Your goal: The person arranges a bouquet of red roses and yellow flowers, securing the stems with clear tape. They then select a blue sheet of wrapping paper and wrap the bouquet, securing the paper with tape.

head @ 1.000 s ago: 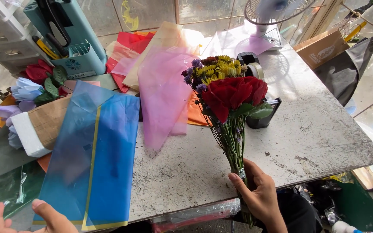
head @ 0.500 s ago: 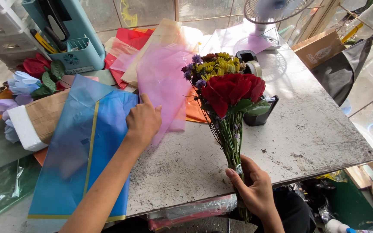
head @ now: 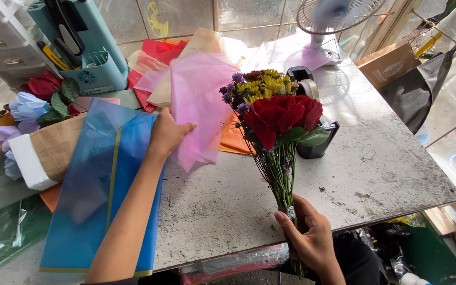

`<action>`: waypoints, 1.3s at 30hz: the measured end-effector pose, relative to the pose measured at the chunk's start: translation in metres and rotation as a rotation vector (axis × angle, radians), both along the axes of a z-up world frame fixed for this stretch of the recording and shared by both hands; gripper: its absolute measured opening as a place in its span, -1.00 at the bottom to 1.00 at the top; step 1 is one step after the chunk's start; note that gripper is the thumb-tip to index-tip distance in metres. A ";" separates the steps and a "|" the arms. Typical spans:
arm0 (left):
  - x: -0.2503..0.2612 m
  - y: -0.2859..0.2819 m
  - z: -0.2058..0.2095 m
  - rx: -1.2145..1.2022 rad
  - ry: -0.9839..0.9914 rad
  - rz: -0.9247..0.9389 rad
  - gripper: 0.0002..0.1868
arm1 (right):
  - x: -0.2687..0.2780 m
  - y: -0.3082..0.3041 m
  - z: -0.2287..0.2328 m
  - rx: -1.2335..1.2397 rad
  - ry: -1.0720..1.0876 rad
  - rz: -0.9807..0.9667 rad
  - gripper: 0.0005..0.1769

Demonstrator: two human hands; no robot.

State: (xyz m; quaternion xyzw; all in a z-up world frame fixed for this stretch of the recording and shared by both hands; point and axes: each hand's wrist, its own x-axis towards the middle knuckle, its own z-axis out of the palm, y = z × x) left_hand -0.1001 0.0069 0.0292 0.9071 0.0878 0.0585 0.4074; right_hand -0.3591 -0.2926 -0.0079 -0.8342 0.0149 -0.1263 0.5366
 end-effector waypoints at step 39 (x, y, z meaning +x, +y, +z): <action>-0.205 0.039 -0.014 1.106 -0.039 0.052 -0.22 | 0.000 0.000 -0.005 -0.001 0.071 -0.041 -0.50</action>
